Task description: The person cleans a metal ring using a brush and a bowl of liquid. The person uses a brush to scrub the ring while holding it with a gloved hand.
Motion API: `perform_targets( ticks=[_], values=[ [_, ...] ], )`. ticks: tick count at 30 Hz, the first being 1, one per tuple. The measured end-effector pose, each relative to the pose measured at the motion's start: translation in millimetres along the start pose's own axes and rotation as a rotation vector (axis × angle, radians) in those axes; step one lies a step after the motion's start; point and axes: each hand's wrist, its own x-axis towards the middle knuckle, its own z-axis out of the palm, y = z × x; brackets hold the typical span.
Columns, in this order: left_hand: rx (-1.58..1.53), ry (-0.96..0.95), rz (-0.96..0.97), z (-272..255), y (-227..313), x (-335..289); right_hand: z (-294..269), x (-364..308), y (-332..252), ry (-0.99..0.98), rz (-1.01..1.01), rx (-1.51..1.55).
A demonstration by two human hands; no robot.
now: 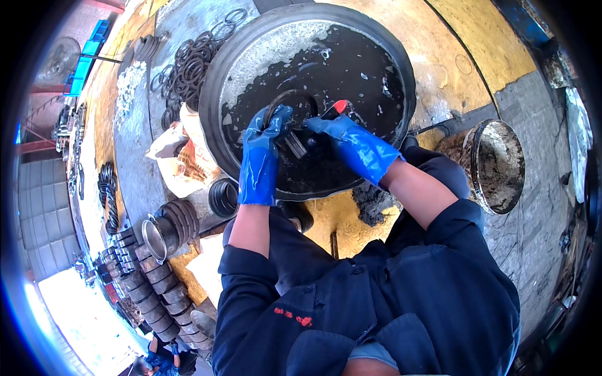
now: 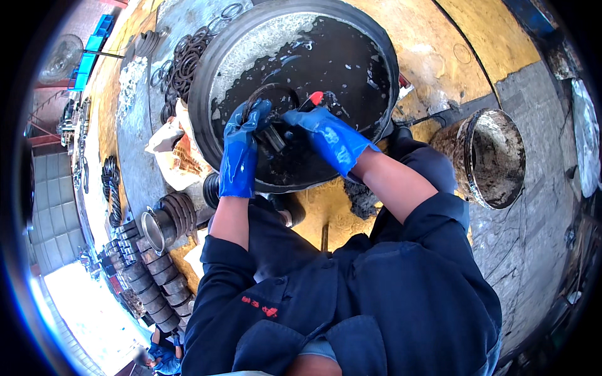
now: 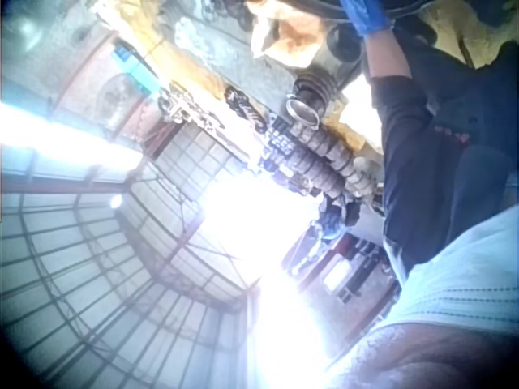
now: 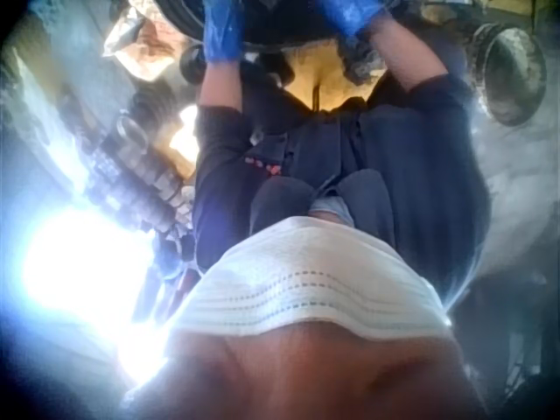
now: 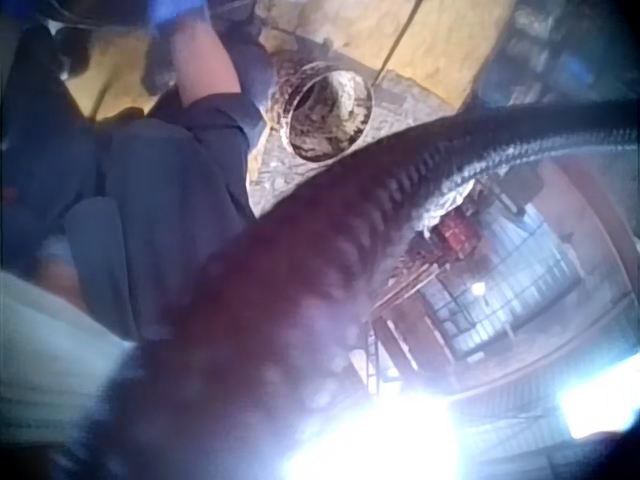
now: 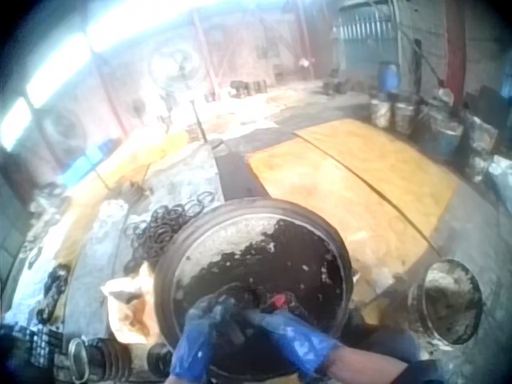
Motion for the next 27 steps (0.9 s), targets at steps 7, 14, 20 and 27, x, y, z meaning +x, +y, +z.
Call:
perform_targets(
  ticks=[7, 14, 20, 27],
  values=[
    [0.054, -0.031, 0.018, 11, 9, -2, -4, 25, -4, 0.114, 0.002, -0.686],
    [-0.009, 0.020, 0.002, -6, -11, 3, 12, 10, 6, 0.235, -0.505, -1.720],
    [-0.088, 0.150, -0.051, -13, 1, 4, -2, -5, -5, 0.464, -0.517, -1.452],
    [-0.155, 0.174, -0.065, -29, -8, 13, 7, 16, 0, 0.075, -0.153, -0.304]
  ],
)
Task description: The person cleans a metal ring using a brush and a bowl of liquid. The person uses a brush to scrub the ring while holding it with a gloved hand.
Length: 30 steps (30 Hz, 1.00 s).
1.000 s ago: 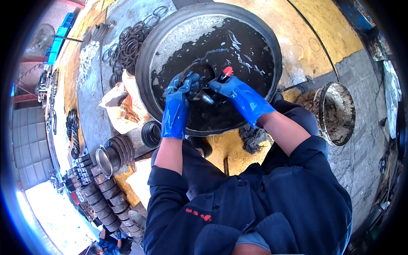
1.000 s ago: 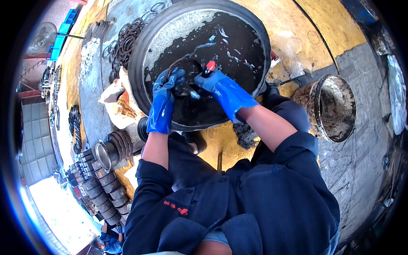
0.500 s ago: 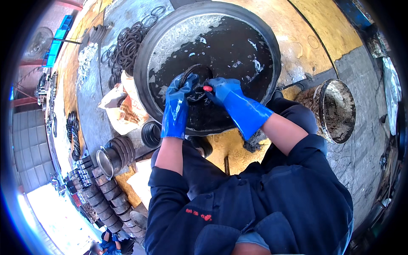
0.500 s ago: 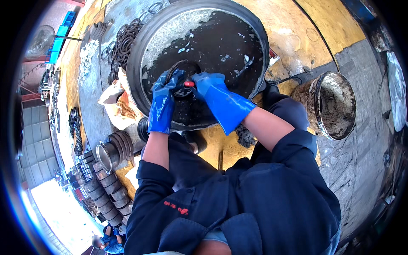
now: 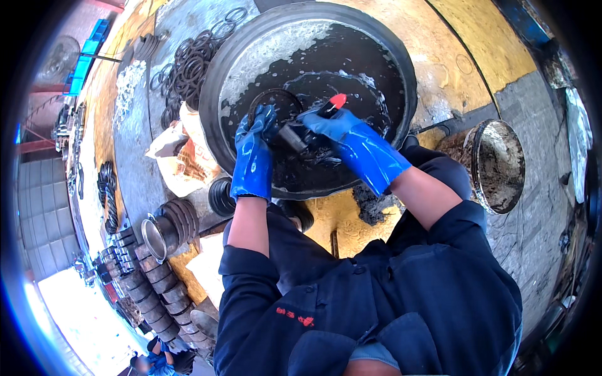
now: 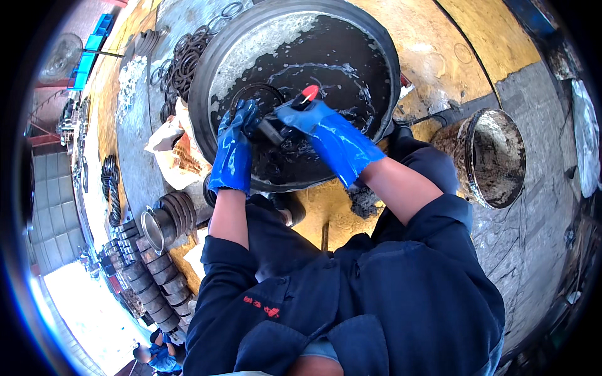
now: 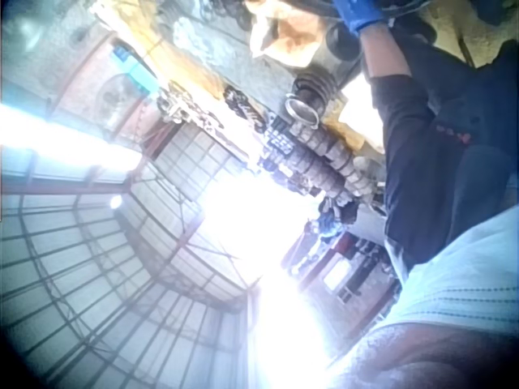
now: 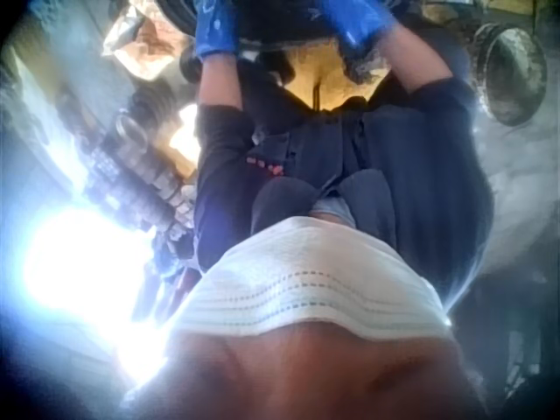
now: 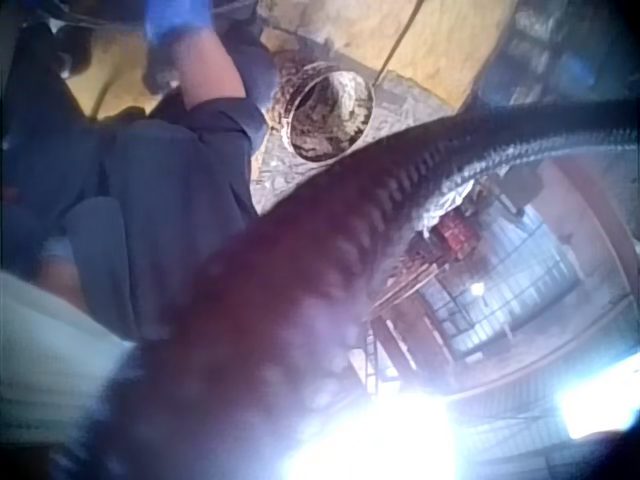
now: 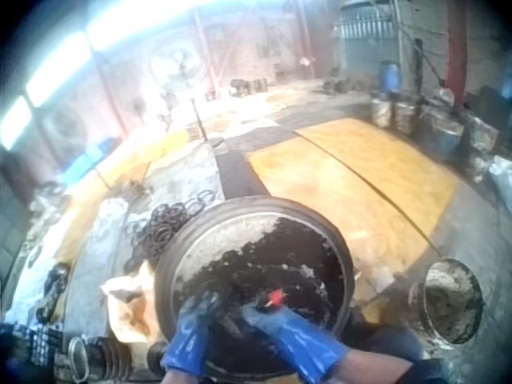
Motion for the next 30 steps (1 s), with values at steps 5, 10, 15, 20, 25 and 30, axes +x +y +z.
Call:
perform_targets(
  ticks=[5, 10, 15, 20, 25, 30],
  values=[
    [-0.093, -0.038, -0.040, 16, 7, -8, -2, -4, 5, -0.008, -0.041, -0.585],
    [-0.029, -0.059, -0.101, 8, 16, -9, -6, -9, -7, 0.054, -0.235, -0.997],
    [0.022, -0.084, -0.270, 8, 14, -8, -23, 10, 9, 0.336, -0.793, -0.832],
    [-0.049, -0.068, -0.185, 1, 6, -6, -41, 17, 9, 0.434, -0.323, -0.669],
    [0.055, -0.012, -0.291, -1, 3, 4, -35, 15, -12, 0.122, -0.371, -0.469],
    [0.058, -0.052, -0.255, 10, 3, -2, -24, 19, -14, 0.086, -0.552, -0.374]
  ],
)
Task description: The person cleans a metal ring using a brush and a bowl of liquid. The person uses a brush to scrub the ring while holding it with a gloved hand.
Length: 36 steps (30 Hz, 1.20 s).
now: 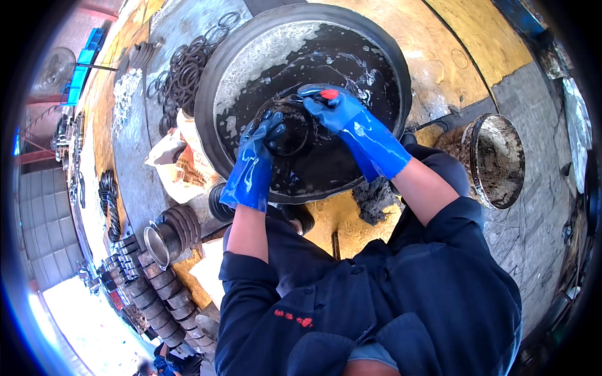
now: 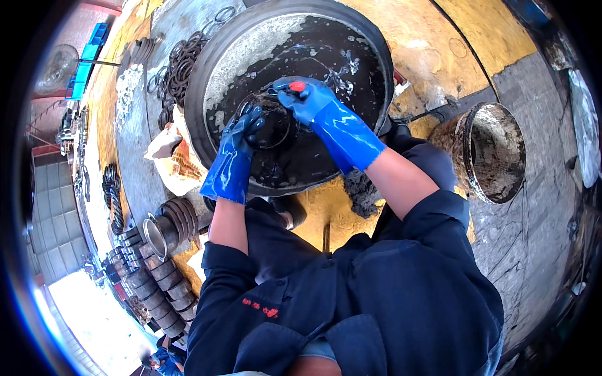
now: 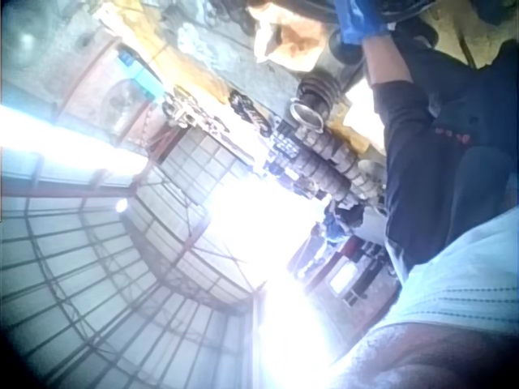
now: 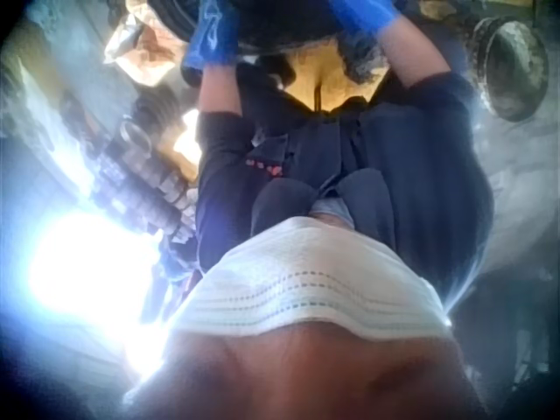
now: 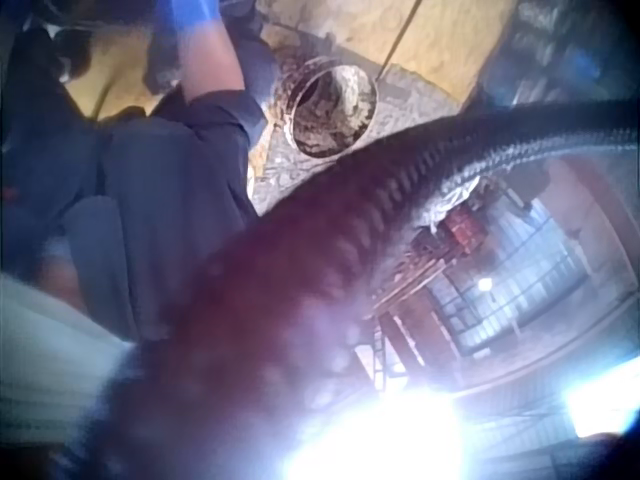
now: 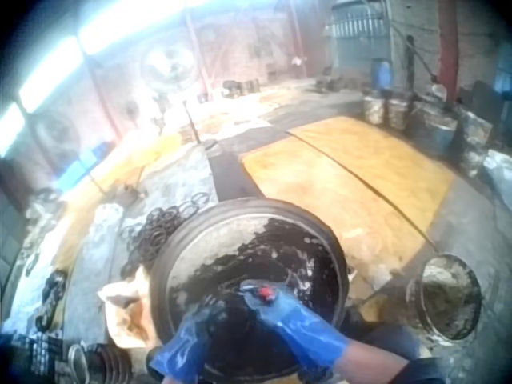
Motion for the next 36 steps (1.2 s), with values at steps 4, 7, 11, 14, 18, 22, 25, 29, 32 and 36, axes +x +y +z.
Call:
perform_targets(
  ticks=[4, 7, 11, 14, 18, 22, 25, 29, 32, 36],
  values=[
    [-0.034, 0.038, 0.090, 7, 2, -5, -4, 0, 9, 0.057, 0.439, -0.239],
    [-0.024, 0.057, 0.170, 11, 5, -8, -1, -9, 20, 0.033, 0.620, -0.104],
    [-0.019, 0.088, 0.252, 11, 5, -4, 0, -34, 30, -0.141, 0.614, 0.093],
    [-0.024, 0.073, 0.296, 4, -1, 1, 0, -51, -16, -0.254, 0.504, -0.008],
    [0.159, -0.054, 0.240, 19, -10, -1, -12, -19, 7, 0.014, 0.543, -0.061],
    [0.723, -0.225, 0.248, 18, -14, -3, -32, -3, 10, 0.201, 0.357, -0.217],
    [1.219, -0.382, 0.739, 12, -20, 0, -26, -1, -16, 0.075, 0.382, -0.269],
    [1.517, -0.155, 0.917, 23, -26, 4, -24, 0, 21, -0.183, 0.541, -0.291],
    [1.056, 0.104, 0.487, 12, -29, -7, -17, -2, 18, -0.281, 0.590, -0.249],
    [0.329, 0.002, -0.203, 16, -12, -22, -5, -9, 26, -0.329, 0.630, -0.156]
  ],
)
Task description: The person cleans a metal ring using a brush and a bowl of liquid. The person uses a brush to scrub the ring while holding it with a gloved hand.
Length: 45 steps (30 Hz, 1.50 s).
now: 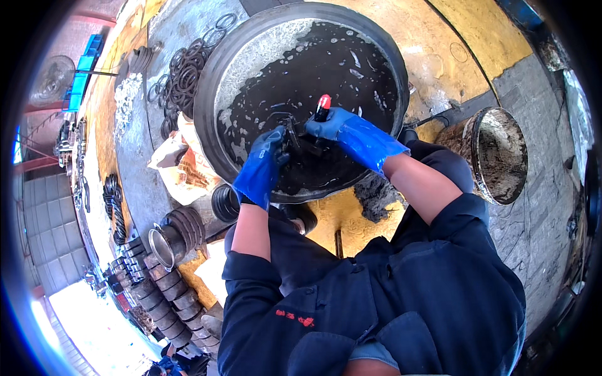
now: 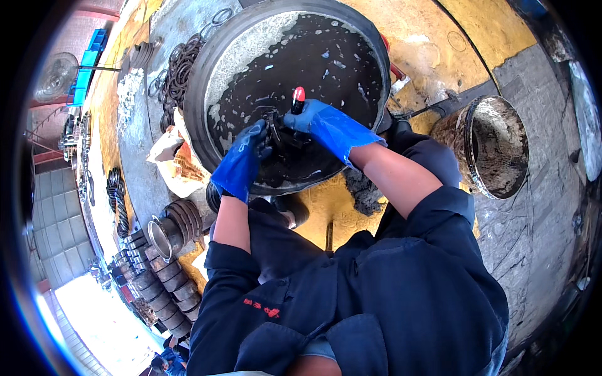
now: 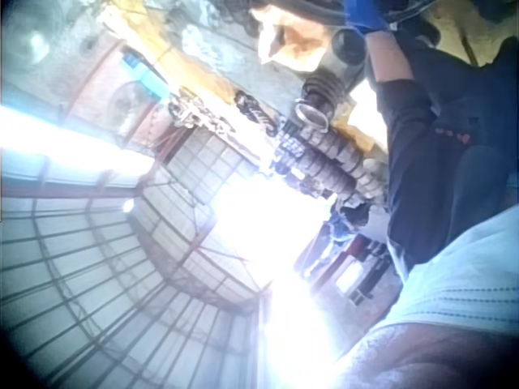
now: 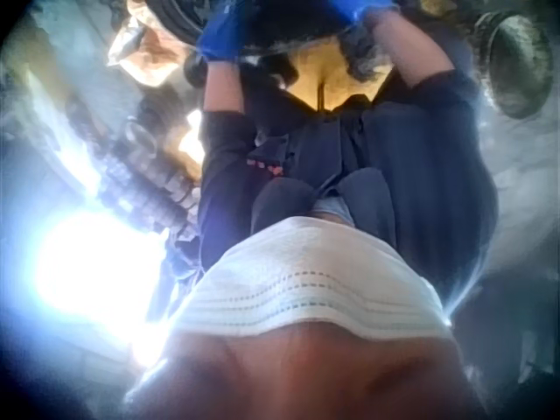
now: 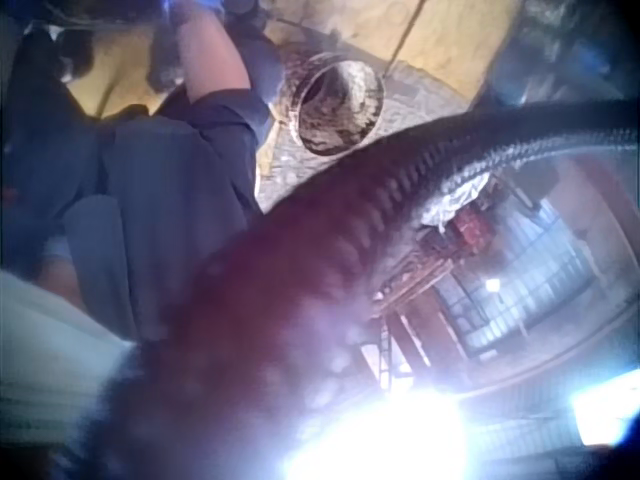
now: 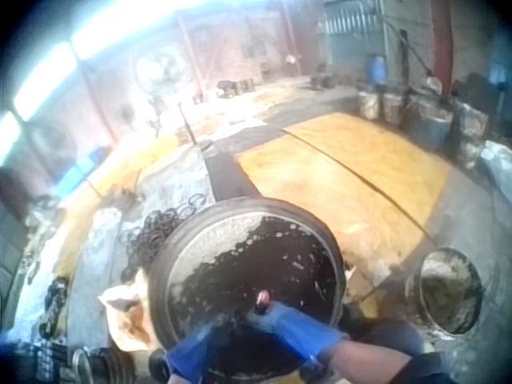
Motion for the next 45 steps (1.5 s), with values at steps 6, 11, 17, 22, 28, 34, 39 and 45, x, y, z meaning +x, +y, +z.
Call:
perform_targets(
  ticks=[6, 11, 17, 22, 28, 34, 39, 45],
  values=[
    [0.184, -0.231, 0.140, 6, -10, 2, 12, -12, -1, 0.018, -0.049, -0.127],
    [0.212, -0.222, 0.050, 7, -14, 7, -15, -1, -8, 0.264, -0.043, -0.122],
    [0.529, -0.204, 0.102, 3, -14, 6, -19, -30, -55, 0.095, -0.010, 0.074],
    [0.642, -0.092, 0.152, 7, -12, -3, -7, -10, -12, -0.010, -0.240, 0.208],
    [-0.008, -0.254, 0.055, 9, 10, -22, -16, -2, -9, 0.292, -0.180, 0.588],
    [-0.260, -0.163, 0.097, 11, 20, -22, -30, 13, 16, 0.541, 0.032, 0.309],
    [-0.155, -0.090, 0.167, -1, 14, -13, -20, 4, -7, 0.401, -0.245, 0.286],
    [-0.032, -0.193, 0.391, -1, 5, -11, 15, -15, -40, 0.029, -0.626, 0.159]
  ],
)
